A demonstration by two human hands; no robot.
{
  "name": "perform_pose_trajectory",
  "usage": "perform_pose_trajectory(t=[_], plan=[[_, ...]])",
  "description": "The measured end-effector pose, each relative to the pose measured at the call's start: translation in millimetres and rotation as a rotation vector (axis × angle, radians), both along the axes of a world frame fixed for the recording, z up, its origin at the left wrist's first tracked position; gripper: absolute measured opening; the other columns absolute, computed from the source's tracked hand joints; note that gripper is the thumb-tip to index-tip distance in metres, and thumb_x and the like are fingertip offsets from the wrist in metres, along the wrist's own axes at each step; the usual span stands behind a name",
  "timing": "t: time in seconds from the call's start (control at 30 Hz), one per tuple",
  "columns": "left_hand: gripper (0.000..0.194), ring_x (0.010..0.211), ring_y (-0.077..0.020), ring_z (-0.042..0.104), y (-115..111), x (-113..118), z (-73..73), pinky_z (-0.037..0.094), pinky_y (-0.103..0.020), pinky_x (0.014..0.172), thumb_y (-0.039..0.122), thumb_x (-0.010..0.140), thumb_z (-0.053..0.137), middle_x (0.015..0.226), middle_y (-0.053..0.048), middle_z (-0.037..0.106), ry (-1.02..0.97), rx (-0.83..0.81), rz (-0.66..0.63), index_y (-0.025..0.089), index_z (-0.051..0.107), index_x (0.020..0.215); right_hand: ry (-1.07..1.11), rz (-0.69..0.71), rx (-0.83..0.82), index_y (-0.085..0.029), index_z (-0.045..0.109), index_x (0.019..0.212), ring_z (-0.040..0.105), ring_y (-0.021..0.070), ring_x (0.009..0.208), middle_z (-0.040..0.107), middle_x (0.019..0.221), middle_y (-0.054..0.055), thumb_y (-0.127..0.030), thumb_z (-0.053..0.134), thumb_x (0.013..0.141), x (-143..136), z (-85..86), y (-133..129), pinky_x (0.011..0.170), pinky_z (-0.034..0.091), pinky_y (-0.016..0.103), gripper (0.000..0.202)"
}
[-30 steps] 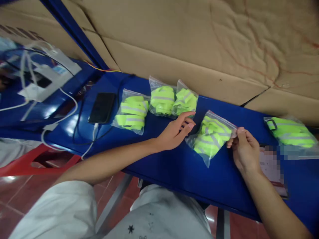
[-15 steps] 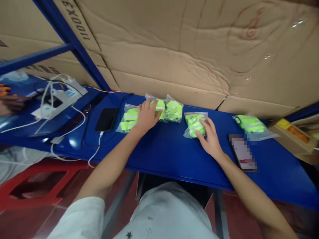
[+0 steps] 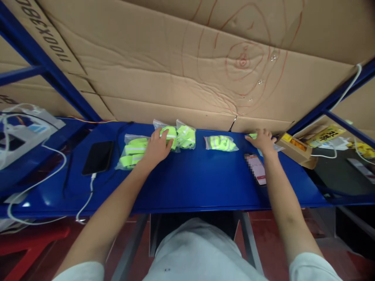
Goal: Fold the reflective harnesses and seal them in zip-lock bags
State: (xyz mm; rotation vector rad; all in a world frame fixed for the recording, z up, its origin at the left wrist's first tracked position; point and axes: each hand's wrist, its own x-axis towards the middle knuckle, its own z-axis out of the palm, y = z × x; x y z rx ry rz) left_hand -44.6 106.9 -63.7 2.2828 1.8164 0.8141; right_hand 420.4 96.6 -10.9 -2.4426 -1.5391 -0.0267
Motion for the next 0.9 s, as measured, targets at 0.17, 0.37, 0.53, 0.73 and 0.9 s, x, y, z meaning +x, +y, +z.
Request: perform_pose_trajectory(t=[0.17, 0.37, 0.53, 0.73, 0.9], plan=[[0.060, 0.157, -0.0498, 0.031, -3, 4, 1.4, 0.027, -0.073, 0.125, 0.038, 0.101, 0.045, 0.167, -0.031, 0.035, -0.123, -0.013, -0.039, 0.007, 0.051, 0.152, 0.007, -0.118, -0.113, -0.011, 0.053, 0.154, 0.055, 0.0516, 0.138, 0.056, 0.150, 0.034, -0.048, 0.080, 0.083, 30, 7.7, -9, 0.106, 0.045, 0.072, 0.085], [0.056, 0.163, -0.0412, 0.021, -22, 27, 10.0, 0.008, -0.067, 0.134, 0.045, 0.103, 0.048, 0.173, -0.022, 0.029, -0.453, -0.012, -0.178, 0.017, 0.052, 0.151, -0.162, 0.142, 0.191, -0.023, 0.034, 0.168, 0.037, 0.0397, 0.156, 0.038, 0.171, 0.017, -0.043, 0.063, 0.097, -20, 13.8, -45, 0.125, 0.036, 0.057, 0.079], [0.084, 0.114, -0.0289, 0.071, -46, 54, 11.7, 0.060, -0.045, 0.097, 0.072, 0.093, 0.060, 0.139, -0.017, 0.065, -0.781, -0.291, -0.502, 0.028, 0.036, 0.160, -0.232, 1.115, 0.412, -0.028, 0.043, 0.163, 0.040, 0.0347, 0.158, 0.047, 0.167, 0.014, -0.035, 0.059, 0.102, -118, -8.0, -73, 0.127, 0.035, 0.058, 0.064], [0.093, 0.111, -0.0248, 0.071, -43, 46, 7.8, 0.059, -0.037, 0.094, 0.051, 0.081, 0.087, 0.127, -0.010, 0.070, -0.952, -0.496, -0.481, 0.030, 0.038, 0.156, 0.104, 1.079, 0.598, -0.028, 0.039, 0.163, 0.037, 0.0423, 0.159, 0.040, 0.168, 0.021, -0.051, 0.075, 0.092, -173, -59.5, -85, 0.127, 0.032, 0.069, 0.083], [0.065, 0.116, -0.0227, 0.068, -33, 35, 6.6, 0.057, -0.031, 0.093, 0.057, 0.092, 0.073, 0.134, -0.010, 0.066, -0.981, -0.445, -0.369, 0.026, 0.051, 0.144, 0.988, 0.610, 0.521, -0.024, 0.057, 0.143, 0.068, 0.0294, 0.117, 0.065, 0.137, 0.015, -0.061, 0.073, 0.091, -163, -58.4, -81, 0.104, 0.057, 0.050, 0.066]])
